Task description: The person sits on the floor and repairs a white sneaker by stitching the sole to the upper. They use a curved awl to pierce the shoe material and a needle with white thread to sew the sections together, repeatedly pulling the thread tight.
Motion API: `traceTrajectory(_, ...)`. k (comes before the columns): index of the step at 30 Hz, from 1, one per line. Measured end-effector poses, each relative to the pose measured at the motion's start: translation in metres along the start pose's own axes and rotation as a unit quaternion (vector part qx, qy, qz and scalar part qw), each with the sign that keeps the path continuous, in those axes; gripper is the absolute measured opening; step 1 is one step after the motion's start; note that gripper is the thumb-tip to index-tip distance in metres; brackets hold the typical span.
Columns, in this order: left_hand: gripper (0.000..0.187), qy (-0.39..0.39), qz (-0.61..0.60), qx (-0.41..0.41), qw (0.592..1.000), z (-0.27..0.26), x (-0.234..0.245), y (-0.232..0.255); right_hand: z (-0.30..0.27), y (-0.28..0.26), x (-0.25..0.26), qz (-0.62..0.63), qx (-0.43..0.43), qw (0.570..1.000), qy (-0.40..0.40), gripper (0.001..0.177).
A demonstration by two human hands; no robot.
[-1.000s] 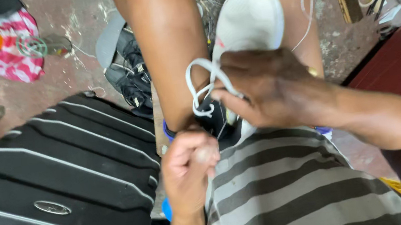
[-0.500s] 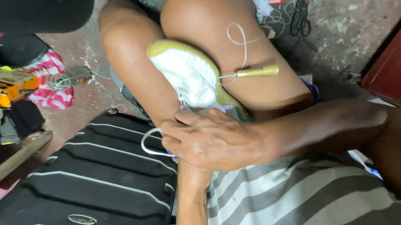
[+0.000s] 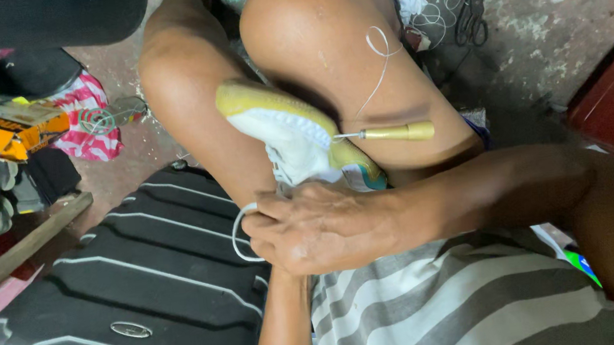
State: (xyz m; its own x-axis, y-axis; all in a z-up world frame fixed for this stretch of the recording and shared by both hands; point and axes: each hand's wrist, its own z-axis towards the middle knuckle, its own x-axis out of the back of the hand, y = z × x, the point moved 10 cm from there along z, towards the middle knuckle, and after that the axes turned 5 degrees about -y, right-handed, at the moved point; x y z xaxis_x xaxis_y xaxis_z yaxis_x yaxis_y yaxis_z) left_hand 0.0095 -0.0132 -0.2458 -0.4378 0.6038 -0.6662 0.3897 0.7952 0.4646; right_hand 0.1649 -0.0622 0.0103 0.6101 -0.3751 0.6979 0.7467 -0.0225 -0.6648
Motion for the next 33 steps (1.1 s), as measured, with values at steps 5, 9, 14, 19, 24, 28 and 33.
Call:
traceTrajectory(5,0.025,0.029,0.006,0.016,0.999,-0.009,-0.009,-0.002,-0.003,-0.007,-0.001,-0.019,0.014,1.0,-0.009,0.022)
traceTrajectory(9,0.024,0.026,0.009,0.04,0.999,0.0,-0.015,-0.006,-0.005,0.002,0.024,0.054,-0.025,0.998,-0.004,0.026)
traceTrajectory(14,0.024,0.037,0.013,0.063,0.997,-0.006,-0.013,-0.019,-0.067,0.025,0.115,-0.067,-0.171,0.982,0.051,0.04)
traceTrajectory(19,0.022,0.007,-0.001,0.093,0.996,0.002,-0.009,-0.028,-0.102,0.076,0.095,0.022,-0.322,0.946,0.017,0.035)
traceTrajectory(24,0.026,-0.002,-0.004,0.096,0.995,0.016,-0.019,-0.025,-0.112,0.094,0.097,0.04,-0.3,0.952,0.046,0.029)
traceTrajectory(28,0.028,0.003,-0.004,0.099,0.995,0.023,-0.024,-0.02,-0.113,0.108,0.1,0.042,-0.336,0.941,0.006,0.032)
traceTrajectory(33,0.032,0.0,-0.009,0.099,0.995,0.025,-0.028,-0.019,-0.104,0.115,0.108,0.066,-0.32,0.945,-0.029,0.035)
